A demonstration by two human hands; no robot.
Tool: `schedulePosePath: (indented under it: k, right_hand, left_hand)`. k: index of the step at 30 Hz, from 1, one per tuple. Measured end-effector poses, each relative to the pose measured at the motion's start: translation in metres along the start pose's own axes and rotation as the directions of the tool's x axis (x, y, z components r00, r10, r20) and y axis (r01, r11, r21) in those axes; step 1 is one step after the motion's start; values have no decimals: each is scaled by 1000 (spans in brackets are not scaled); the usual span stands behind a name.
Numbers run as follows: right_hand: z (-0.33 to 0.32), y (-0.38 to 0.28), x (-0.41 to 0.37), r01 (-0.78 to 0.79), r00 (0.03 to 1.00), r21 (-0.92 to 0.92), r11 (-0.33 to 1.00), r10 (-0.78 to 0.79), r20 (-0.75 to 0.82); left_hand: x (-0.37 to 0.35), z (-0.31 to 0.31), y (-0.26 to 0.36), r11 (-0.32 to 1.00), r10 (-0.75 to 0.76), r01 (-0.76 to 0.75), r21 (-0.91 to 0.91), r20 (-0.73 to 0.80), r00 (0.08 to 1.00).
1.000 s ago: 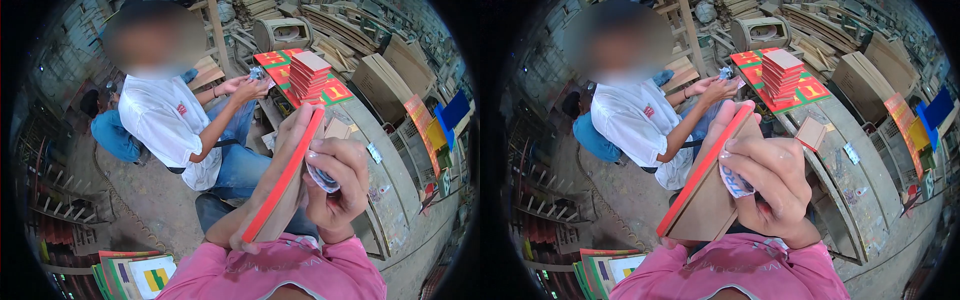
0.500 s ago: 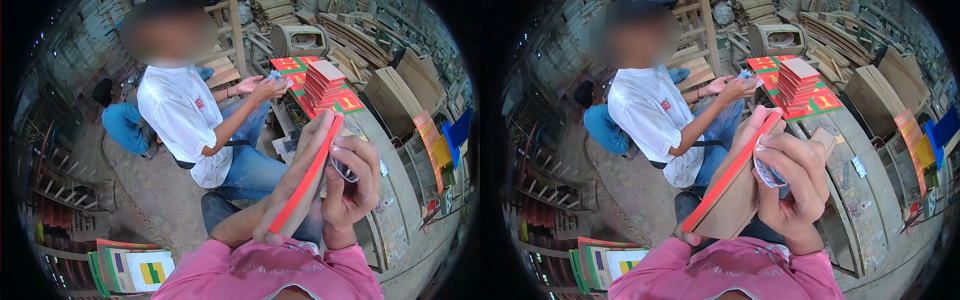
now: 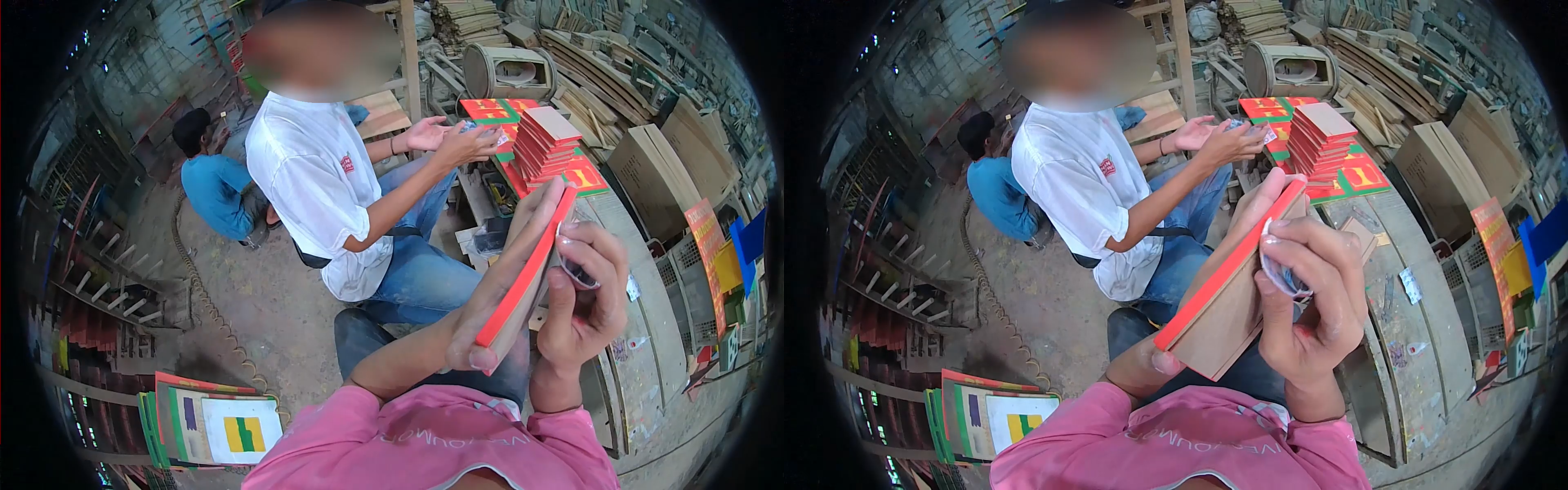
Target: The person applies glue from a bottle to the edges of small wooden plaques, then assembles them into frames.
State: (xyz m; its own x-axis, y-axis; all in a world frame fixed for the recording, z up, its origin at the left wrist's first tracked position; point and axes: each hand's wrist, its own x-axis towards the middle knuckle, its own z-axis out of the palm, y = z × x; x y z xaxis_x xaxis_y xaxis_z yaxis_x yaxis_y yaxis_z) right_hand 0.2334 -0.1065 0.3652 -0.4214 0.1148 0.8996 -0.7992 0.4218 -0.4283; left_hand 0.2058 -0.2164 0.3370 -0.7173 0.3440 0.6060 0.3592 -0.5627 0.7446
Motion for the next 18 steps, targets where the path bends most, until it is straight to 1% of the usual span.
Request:
schedulePosePath:
  k: [2, 4, 6, 7, 8, 10, 11, 12, 14, 15, 16, 17, 18]
  right_hand:
    - [-2, -4, 3, 80, 995, -26, 996, -79, 66]
    - [-1, -3, 2, 70, 996, -32, 997, -67, 60]
    - [-2, 4, 5, 86, 996, -59, 995, -86, 17]
    - [-4, 10, 8, 96, 995, -69, 993, -95, 20]
    - [-6, 12, 8, 95, 995, -94, 991, -95, 12]
    - [-7, 11, 9, 120, 991, -36, 992, -118, 63]
    - [-9, 7, 8, 150, 983, -28, 988, -146, 108]
    - [-9, 4, 7, 183, 975, -35, 983, -176, 138]
    - [-10, 7, 8, 208, 973, -55, 977, -201, 117]
    - [-9, 10, 8, 205, 974, -59, 977, -197, 115]
    - [-8, 13, 9, 175, 982, -69, 982, -168, 88]
    - [-8, 14, 9, 146, 988, -76, 986, -141, 62]
    - [-7, 12, 8, 147, 988, -77, 986, -143, 61]
  left_hand:
    - [-1, 0, -4, 999, 29, -28, -39, 33, 999]
    - [1, 6, -5, 997, 34, -29, -78, 64, 997]
    - [4, 18, 0, 982, -85, 73, -174, -61, 995]
    - [6, 24, 5, 967, -150, 122, -224, -115, 982]
    - [9, 28, 10, 948, -215, 166, -273, -163, 963]
    - [13, 32, 17, 897, -348, 242, -369, -254, 903]
    - [13, 14, 2, 837, -224, 159, -523, -64, 972]
    - [7, 11, -9, 832, -227, 166, -529, -52, 973]
    - [16, 19, 1, 624, -420, 137, -769, -183, 889]
    - [23, 20, 3, 692, -531, 196, -695, -306, 790]
    - [18, 17, -1, 691, -534, 199, -695, -305, 789]
    - [9, 11, -7, 790, -362, 184, -584, -202, 910]
    - [2, 7, -12, 873, -184, 133, -470, -64, 981]
